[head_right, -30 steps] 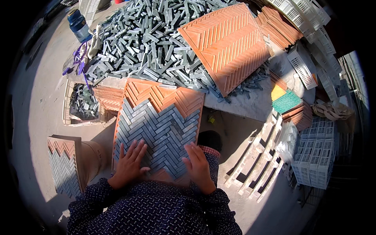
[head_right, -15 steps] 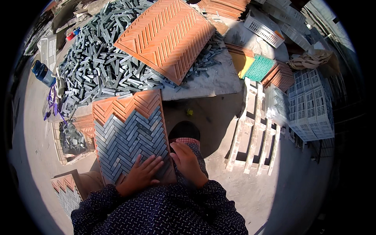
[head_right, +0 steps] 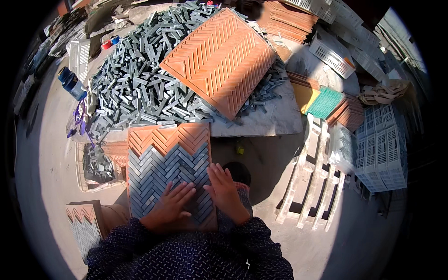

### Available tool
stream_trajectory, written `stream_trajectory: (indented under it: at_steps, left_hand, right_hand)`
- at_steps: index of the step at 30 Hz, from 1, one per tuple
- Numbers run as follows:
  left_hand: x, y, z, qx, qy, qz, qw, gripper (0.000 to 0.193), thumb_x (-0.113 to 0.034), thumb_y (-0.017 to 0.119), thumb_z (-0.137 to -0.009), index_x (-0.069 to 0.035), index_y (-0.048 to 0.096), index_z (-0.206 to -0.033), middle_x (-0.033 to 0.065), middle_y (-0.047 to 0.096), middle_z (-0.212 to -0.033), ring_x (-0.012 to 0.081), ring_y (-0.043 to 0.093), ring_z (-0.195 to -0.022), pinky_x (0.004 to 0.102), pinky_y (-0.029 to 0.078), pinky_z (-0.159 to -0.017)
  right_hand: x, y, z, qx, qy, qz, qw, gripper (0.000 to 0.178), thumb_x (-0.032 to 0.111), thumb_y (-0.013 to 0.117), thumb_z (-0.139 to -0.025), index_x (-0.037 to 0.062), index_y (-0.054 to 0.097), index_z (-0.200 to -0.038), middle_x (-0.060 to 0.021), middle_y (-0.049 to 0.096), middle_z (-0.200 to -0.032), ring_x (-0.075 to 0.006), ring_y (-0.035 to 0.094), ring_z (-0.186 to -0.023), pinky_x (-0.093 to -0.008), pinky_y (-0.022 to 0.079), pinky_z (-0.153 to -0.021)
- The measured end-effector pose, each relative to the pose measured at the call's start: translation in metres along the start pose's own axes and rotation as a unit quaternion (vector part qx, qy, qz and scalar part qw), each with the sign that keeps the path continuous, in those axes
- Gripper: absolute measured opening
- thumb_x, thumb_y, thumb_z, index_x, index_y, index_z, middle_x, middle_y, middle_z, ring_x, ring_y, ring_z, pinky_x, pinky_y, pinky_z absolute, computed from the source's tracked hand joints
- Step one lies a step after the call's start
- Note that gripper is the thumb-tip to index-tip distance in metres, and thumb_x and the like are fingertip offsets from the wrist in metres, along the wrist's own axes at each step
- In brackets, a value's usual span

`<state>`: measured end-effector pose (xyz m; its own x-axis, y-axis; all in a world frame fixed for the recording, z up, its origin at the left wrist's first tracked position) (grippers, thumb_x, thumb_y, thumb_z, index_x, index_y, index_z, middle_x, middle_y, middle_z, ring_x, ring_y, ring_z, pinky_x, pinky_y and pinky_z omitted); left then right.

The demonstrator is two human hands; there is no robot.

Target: The person arranges small rectangular tiles by hand onto a square board to form a herringbone pattern. They repeatedly pick tiles from a nearby pile, place them into the pattern, and occasionally flip the board to check alignment.

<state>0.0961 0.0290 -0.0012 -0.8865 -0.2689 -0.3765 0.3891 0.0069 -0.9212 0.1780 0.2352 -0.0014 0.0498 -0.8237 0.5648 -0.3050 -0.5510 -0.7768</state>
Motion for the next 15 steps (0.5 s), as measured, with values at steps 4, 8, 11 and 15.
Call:
stream_trajectory:
  at_steps: [4,8,11,15]
  left_hand:
    - [0.049,-0.028,0.026,-0.100,-0.170,-0.005,0.980,0.081,-0.035,0.064,-0.078,-0.006,0.026,-0.143,0.0111,0.026,-0.150,0.0268,0.022,-0.139,0.0509,0.013,-0.112]
    - [0.084,-0.035,0.067,-0.159,-0.293,0.010,0.943,0.086,-0.027,0.070,-0.074,-0.006,0.025,-0.144,0.0117,0.025,-0.150,0.0275,0.023,-0.139,0.0489,0.014,-0.112]
    - [0.092,-0.026,0.091,-0.187,-0.326,0.032,0.926,0.088,-0.024,0.069,-0.073,-0.005,0.022,-0.145,0.0139,0.024,-0.150,0.0293,0.022,-0.139,0.0481,0.014,-0.113]
    - [0.090,-0.006,0.101,-0.189,-0.326,0.053,0.925,0.087,-0.033,0.067,-0.074,-0.004,0.023,-0.144,0.0155,0.024,-0.150,0.0306,0.021,-0.139,0.0493,0.013,-0.112]
  right_hand:
    - [-0.007,0.024,-0.015,0.076,-0.028,0.112,0.990,0.084,0.053,0.049,-0.086,-0.0046,0.024,-0.140,-0.0259,0.023,-0.146,-0.0400,0.022,-0.136,-0.0537,0.017,-0.108]
    - [-0.004,0.037,-0.014,0.153,-0.017,0.131,0.979,0.090,0.058,0.050,-0.083,-0.0050,0.022,-0.141,-0.0257,0.018,-0.148,-0.0390,0.016,-0.138,-0.0557,0.013,-0.109]
    - [-0.005,0.027,-0.023,0.176,-0.013,0.139,0.974,0.092,0.060,0.048,-0.083,-0.0055,0.020,-0.141,-0.0260,0.015,-0.149,-0.0387,0.013,-0.139,-0.0567,0.009,-0.109]
    - [-0.008,0.017,-0.053,0.121,-0.010,0.118,0.985,0.093,0.059,0.047,-0.084,-0.0059,0.016,-0.142,-0.0268,0.014,-0.149,-0.0391,0.013,-0.139,-0.0547,0.007,-0.110]
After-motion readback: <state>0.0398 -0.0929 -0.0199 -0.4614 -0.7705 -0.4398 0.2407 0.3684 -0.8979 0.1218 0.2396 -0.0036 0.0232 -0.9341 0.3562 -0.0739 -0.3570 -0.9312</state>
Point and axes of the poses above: each hand's wrist, its own z-axis away from the middle knuckle, its own y-axis out of the palm, x = y × z, the point moved 1 cm from there along -z, towards the middle knuckle
